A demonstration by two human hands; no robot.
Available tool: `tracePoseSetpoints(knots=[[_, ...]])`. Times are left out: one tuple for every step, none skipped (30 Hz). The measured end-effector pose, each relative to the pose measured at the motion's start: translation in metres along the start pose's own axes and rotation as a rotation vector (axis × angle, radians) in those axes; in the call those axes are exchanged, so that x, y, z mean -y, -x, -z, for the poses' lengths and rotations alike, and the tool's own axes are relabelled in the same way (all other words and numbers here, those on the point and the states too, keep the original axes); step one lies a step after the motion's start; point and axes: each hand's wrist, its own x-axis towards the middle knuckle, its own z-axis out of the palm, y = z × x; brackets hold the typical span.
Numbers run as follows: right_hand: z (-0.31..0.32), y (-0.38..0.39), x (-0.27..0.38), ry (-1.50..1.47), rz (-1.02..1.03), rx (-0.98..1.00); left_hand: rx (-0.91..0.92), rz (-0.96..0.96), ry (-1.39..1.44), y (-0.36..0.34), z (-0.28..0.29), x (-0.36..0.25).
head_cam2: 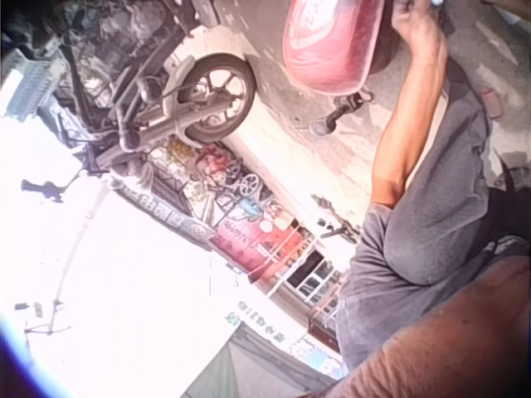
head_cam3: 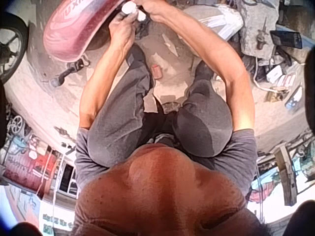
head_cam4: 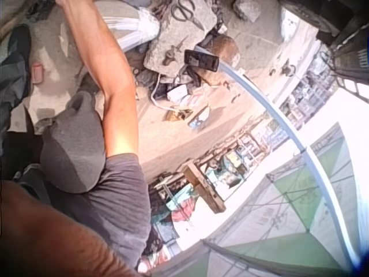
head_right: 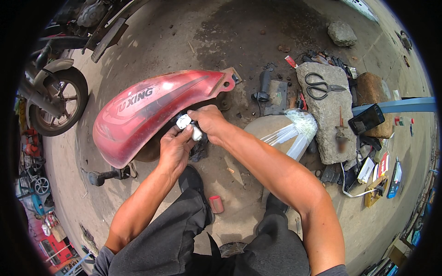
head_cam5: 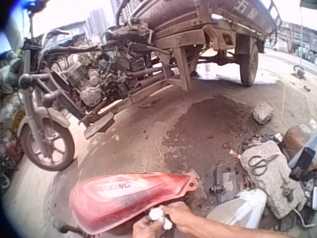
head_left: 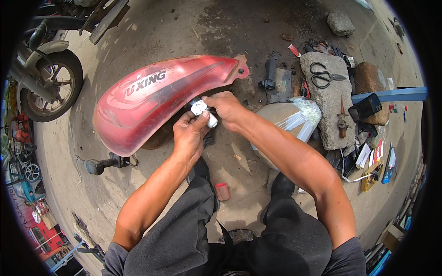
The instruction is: The person sits on the ground and applies a substance from a tube onto a small white scooter component. They then use a small tool to spread or adjust the substance on the part.
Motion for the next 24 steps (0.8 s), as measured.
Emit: tracePoseSetpoints(knots=[[-0.0003, 0.0, -0.0002, 0.015, -0.004, -0.007, -0.006, 0.002, 0.0, 0.0, 0.0009, 0.0001], [0.0, 0.0005, 0.0002, 0.029, -0.006, -0.015, -0.01, 0.004, 0.0, 0.0001, 0.0003, -0.0004], [0.0002, 0.0014, 0.0001, 0.013, 0.003, -0.021, -0.014, 0.007, 0.0, 0.0003, -0.0005, -0.0011], [0.0003, 0.0026, -0.0003, -0.003, 0.012, -0.028, -0.017, 0.01, -0.003, 0.0009, -0.0016, -0.002], [0.0006, 0.0039, -0.0006, -0.019, 0.021, -0.034, -0.02, 0.012, -0.006, 0.0023, -0.0036, -0.0034], [0.0008, 0.0049, -0.0008, -0.035, 0.024, -0.027, -0.023, 0.015, -0.008, 0.0029, -0.0046, -0.004], [0.0011, 0.0058, -0.001, -0.05, 0.026, -0.021, -0.022, 0.015, -0.008, 0.0027, -0.0045, -0.0038], [0.0008, 0.0065, -0.0009, -0.066, 0.028, -0.015, -0.022, 0.016, -0.009, 0.0026, -0.0041, -0.0036], [0.0001, 0.0065, -0.0007, -0.079, 0.02, -0.012, -0.022, 0.017, -0.01, 0.0023, -0.0034, -0.0033], [-0.0007, 0.0062, -0.0004, -0.092, 0.012, -0.009, -0.018, 0.013, -0.01, 0.0019, -0.0026, -0.0028], [-0.0003, 0.0054, -0.0007, -0.104, 0.005, -0.007, -0.014, 0.01, -0.01, 0.0012, -0.0018, -0.002], [0.0006, 0.0042, -0.0004, -0.083, -0.002, 0.004, -0.01, 0.007, -0.01, 0.0006, -0.0011, -0.0013], [0.0013, 0.0026, 0.0003, -0.061, -0.008, 0.015, -0.005, 0.005, -0.008, 0.0, -0.0003, -0.0005], [0.0016, 0.0018, 0.0006, -0.04, -0.015, 0.026, 0.0, 0.002, -0.006, -0.0003, 0.0002, -0.0001], [0.0015, 0.0015, 0.0002, -0.031, -0.01, 0.014, 0.005, 0.0, -0.004, -0.0004, 0.0004, 0.0001], [0.001, 0.001, -0.0003, -0.023, -0.005, 0.001, 0.003, -0.001, -0.005, -0.0002, 0.0003, 0.0002], [0.0009, 0.0005, -0.001, -0.014, 0.0, -0.011, 0.001, -0.001, -0.007, 0.0003, -0.0005, -0.0003], [0.0011, 0.0003, -0.0017, -0.011, 0.004, -0.012, -0.001, -0.001, -0.009, 0.0007, -0.0011, -0.0006], [0.0012, 0.0001, -0.0024, -0.008, 0.009, -0.013, -0.002, 0.001, -0.01, 0.0005, -0.0011, -0.0005], [0.0008, 0.0001, -0.0027, -0.005, 0.013, -0.013, -0.002, 0.003, -0.011, 0.0001, -0.0008, -0.0005], [0.0003, 0.0005, -0.0033, -0.021, 0.024, -0.023, -0.003, 0.004, -0.011, -0.0001, -0.0008, -0.0007], [-0.0003, 0.0012, -0.0042, -0.037, 0.034, -0.033, -0.006, 0.008, -0.01, 0.0002, -0.0009, -0.0011], [-0.001, 0.002, -0.0045, -0.054, 0.045, -0.043, -0.008, 0.012, -0.009, 0.0008, -0.0016, -0.002], [-0.001, 0.0029, -0.0042, -0.059, 0.042, -0.039, -0.011, 0.015, -0.009, 0.0012, -0.0021, -0.0025]])
